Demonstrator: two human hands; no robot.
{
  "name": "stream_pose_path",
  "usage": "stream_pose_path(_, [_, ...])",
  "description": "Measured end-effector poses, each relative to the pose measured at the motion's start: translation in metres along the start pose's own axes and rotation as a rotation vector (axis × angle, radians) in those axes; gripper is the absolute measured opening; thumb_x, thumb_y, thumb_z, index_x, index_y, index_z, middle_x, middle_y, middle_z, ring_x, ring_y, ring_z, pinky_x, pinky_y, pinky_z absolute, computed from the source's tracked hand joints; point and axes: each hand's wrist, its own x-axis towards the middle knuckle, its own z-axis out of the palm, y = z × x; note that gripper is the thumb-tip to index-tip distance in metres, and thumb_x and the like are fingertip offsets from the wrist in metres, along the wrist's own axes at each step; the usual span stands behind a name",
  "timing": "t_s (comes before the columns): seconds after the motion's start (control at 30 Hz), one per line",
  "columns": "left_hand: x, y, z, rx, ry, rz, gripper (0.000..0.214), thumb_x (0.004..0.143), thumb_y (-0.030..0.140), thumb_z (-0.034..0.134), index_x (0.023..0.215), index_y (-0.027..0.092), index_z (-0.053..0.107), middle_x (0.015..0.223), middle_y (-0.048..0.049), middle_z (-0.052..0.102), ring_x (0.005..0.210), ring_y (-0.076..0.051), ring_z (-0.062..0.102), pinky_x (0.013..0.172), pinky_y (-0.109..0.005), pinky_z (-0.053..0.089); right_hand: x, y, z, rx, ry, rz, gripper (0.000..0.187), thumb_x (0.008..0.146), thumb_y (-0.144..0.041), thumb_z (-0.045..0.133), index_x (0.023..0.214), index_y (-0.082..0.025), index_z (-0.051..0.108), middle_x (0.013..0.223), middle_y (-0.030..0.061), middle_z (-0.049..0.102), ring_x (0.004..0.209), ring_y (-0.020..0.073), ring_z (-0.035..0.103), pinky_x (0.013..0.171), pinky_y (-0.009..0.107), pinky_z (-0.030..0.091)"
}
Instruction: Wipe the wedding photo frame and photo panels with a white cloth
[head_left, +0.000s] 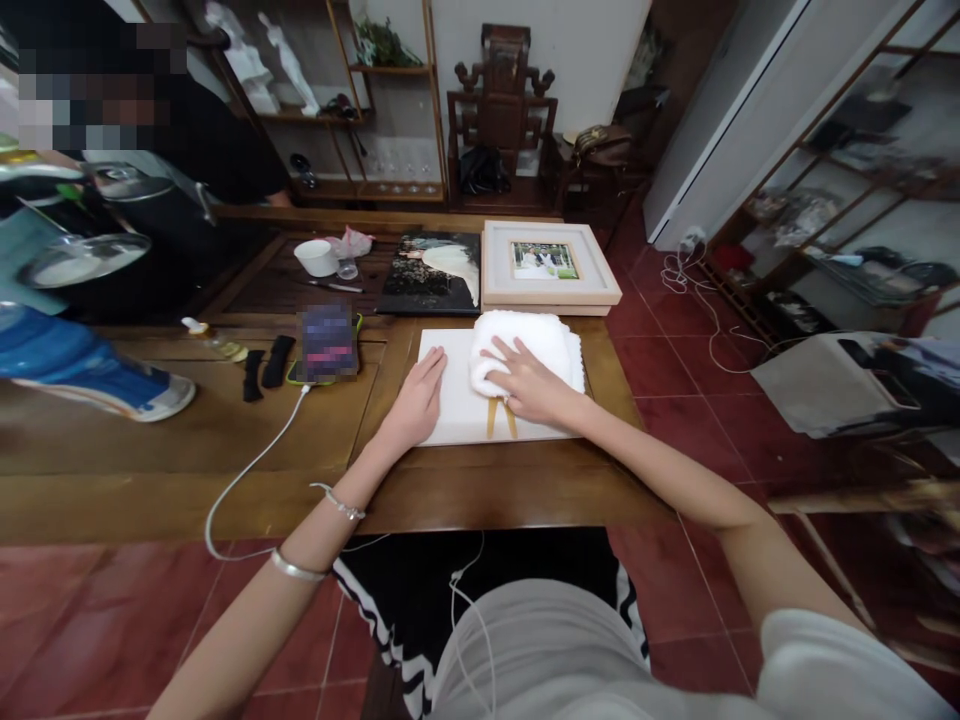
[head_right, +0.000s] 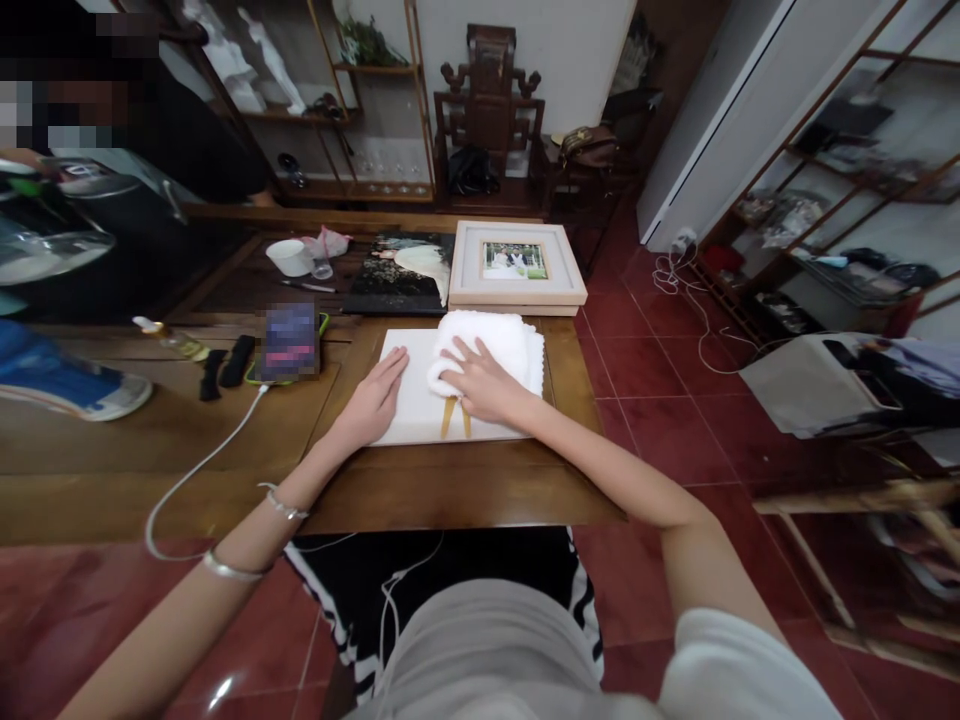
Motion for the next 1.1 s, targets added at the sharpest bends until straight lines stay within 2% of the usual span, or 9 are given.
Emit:
stream_pose_path(0.13, [0.000, 0.000, 0.001, -0.006, 0.015, 0.000, 0.048, 0.096, 0.023, 0.030, 0.139, 0.008, 0.045, 0.149, -0.0193, 0.040, 0.142, -0.028, 0.031, 0.117, -0.050, 0.027, -0.030, -0.049, -0.004, -0.005, -0.048, -0.060, 0.040, 0.075, -0.005, 0.055, 0.113, -0.012, 0.064, 0.145, 0.0215, 0.045, 0.143, 0.0382, 0.023, 0.112, 0.066, 0.021])
stream_pose_path(0.27, [-0.001, 0.000, 0.001, -0.009, 0.004, 0.002, 0.049, 0.096, 0.023, 0.030, 0.140, 0.009, 0.044, 0.150, -0.0184, 0.039, 0.143, -0.027, 0.030, 0.117, -0.050, 0.026, -0.056, -0.089, -0.020, 0.045, -0.126, -0.113, 0.034, 0.078, -0.012, 0.058, 0.110, -0.015, 0.065, 0.144, 0.0199, 0.047, 0.141, 0.0388, 0.028, 0.111, 0.062, 0.028])
stream_pose_path(0.37, [0.000, 0.000, -0.001, -0.007, -0.021, 0.001, 0.049, 0.096, 0.022, 0.029, 0.142, 0.009, 0.042, 0.151, -0.0182, 0.038, 0.143, -0.027, 0.029, 0.117, -0.051, 0.026, -0.049, -0.083, -0.025, 0.077, -0.137, -0.123, 0.036, 0.078, -0.009, 0.056, 0.113, -0.014, 0.064, 0.142, 0.0193, 0.050, 0.140, 0.0349, 0.032, 0.111, 0.057, 0.033])
stream_pose_path(0.57, [0.001, 0.002, -0.004, -0.011, -0.040, 0.012, 0.050, 0.097, 0.026, 0.028, 0.140, 0.006, 0.043, 0.150, -0.0199, 0.039, 0.142, -0.027, 0.031, 0.117, -0.049, 0.025, 0.013, -0.011, -0.005, 0.006, 0.007, 0.023, 0.045, 0.075, 0.000, 0.050, 0.118, -0.010, 0.060, 0.143, 0.0213, 0.047, 0.142, 0.0341, 0.029, 0.113, 0.058, 0.026])
stream_pose_path(0.67, [0.001, 0.003, -0.005, -0.043, -0.026, 0.000, 0.049, 0.098, 0.028, 0.028, 0.139, 0.007, 0.045, 0.149, -0.0194, 0.040, 0.142, -0.027, 0.032, 0.118, -0.048, 0.025, 0.031, 0.004, 0.001, -0.015, 0.030, 0.046, 0.045, 0.076, -0.001, 0.049, 0.119, -0.008, 0.059, 0.141, 0.0234, 0.047, 0.142, 0.0350, 0.029, 0.112, 0.058, 0.026])
stream_pose_path(0.77, [0.001, 0.004, -0.004, -0.061, 0.000, -0.023, 0.048, 0.098, 0.029, 0.029, 0.138, 0.008, 0.046, 0.148, -0.0192, 0.042, 0.142, -0.027, 0.032, 0.117, -0.051, 0.026, 0.027, -0.012, 0.000, -0.061, -0.034, 0.008, 0.042, 0.079, -0.004, 0.050, 0.119, -0.010, 0.060, 0.144, 0.0228, 0.045, 0.142, 0.0380, 0.027, 0.111, 0.064, 0.023])
stream_pose_path(0.97, [0.001, 0.003, -0.005, -0.057, 0.023, -0.024, 0.048, 0.098, 0.030, 0.029, 0.135, 0.007, 0.049, 0.147, -0.0186, 0.044, 0.140, -0.027, 0.036, 0.117, -0.048, 0.027, -0.010, -0.078, -0.019, -0.020, -0.184, -0.174, 0.034, 0.082, -0.011, 0.053, 0.114, -0.014, 0.064, 0.141, 0.0202, 0.049, 0.138, 0.0412, 0.032, 0.108, 0.064, 0.028])
stream_pose_path(1.03, [0.001, 0.002, -0.005, -0.059, 0.015, -0.015, 0.048, 0.097, 0.028, 0.029, 0.135, 0.006, 0.049, 0.147, -0.0197, 0.044, 0.141, -0.027, 0.035, 0.117, -0.048, 0.027, -0.016, -0.084, -0.027, 0.006, -0.218, -0.232, 0.031, 0.083, -0.012, 0.053, 0.111, -0.014, 0.065, 0.137, 0.0196, 0.053, 0.137, 0.0394, 0.035, 0.107, 0.061, 0.032])
stream_pose_path(1.1, [0.001, 0.001, -0.005, -0.053, 0.000, -0.009, 0.048, 0.097, 0.028, 0.029, 0.136, 0.006, 0.048, 0.147, -0.0200, 0.043, 0.141, -0.028, 0.034, 0.117, -0.049, 0.027, -0.015, -0.077, -0.031, 0.035, -0.222, -0.245, 0.031, 0.083, -0.011, 0.053, 0.112, -0.013, 0.064, 0.131, 0.0193, 0.059, 0.137, 0.0348, 0.038, 0.108, 0.056, 0.034])
